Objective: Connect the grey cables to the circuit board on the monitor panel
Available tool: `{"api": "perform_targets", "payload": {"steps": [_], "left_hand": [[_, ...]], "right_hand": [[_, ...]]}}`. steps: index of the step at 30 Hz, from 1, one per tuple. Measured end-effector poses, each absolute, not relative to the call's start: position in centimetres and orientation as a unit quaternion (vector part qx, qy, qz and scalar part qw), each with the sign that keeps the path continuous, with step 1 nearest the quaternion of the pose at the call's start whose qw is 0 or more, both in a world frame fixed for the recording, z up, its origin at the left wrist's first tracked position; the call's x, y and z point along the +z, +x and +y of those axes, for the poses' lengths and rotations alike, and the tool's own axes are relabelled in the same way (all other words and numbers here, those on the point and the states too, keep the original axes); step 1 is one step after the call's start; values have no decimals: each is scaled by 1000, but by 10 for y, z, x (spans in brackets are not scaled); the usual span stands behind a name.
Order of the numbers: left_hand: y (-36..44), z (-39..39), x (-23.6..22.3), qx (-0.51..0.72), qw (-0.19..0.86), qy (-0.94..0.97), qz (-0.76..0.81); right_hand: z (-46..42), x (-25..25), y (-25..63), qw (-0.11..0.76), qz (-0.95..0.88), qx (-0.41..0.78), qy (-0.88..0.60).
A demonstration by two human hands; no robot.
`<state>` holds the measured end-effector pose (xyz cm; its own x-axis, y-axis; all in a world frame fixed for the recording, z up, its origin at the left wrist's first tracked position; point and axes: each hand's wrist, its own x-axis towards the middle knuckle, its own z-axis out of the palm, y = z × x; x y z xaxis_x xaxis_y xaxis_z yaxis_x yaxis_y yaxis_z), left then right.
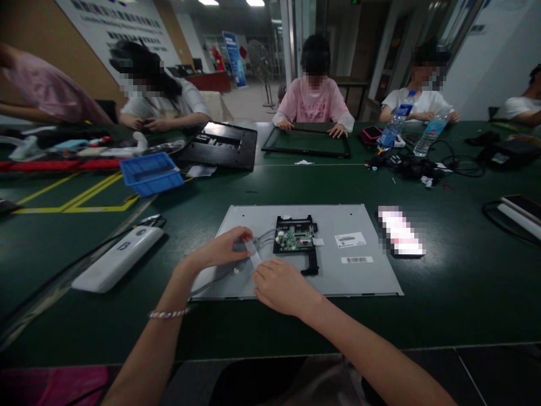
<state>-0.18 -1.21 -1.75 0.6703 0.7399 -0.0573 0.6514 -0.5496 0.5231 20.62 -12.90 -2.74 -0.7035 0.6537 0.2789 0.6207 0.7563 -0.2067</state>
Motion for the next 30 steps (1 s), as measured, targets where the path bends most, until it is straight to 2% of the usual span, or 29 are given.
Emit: {"api": "perform_targets", "payload": {"steps": [4, 10, 20, 27, 30], "left_hand": [[1, -14, -11, 107, 239, 882, 393], [-2, -7, -11, 231, 180, 850, 438], [-3, -5, -14, 217, 170, 862, 426], [5, -7, -12, 198, 149, 872, 421], [12, -8, -17, 198, 140, 870, 430]], "right_hand": [[-127, -27, 209, 194, -913, 56, -354], [-122, -21, 219, 246, -893, 65, -371], [-101, -11, 270, 330, -778, 105, -525], [-82, -31, 346, 293, -736, 190, -580], [-80, -42, 359, 302, -717, 224, -587]]}}
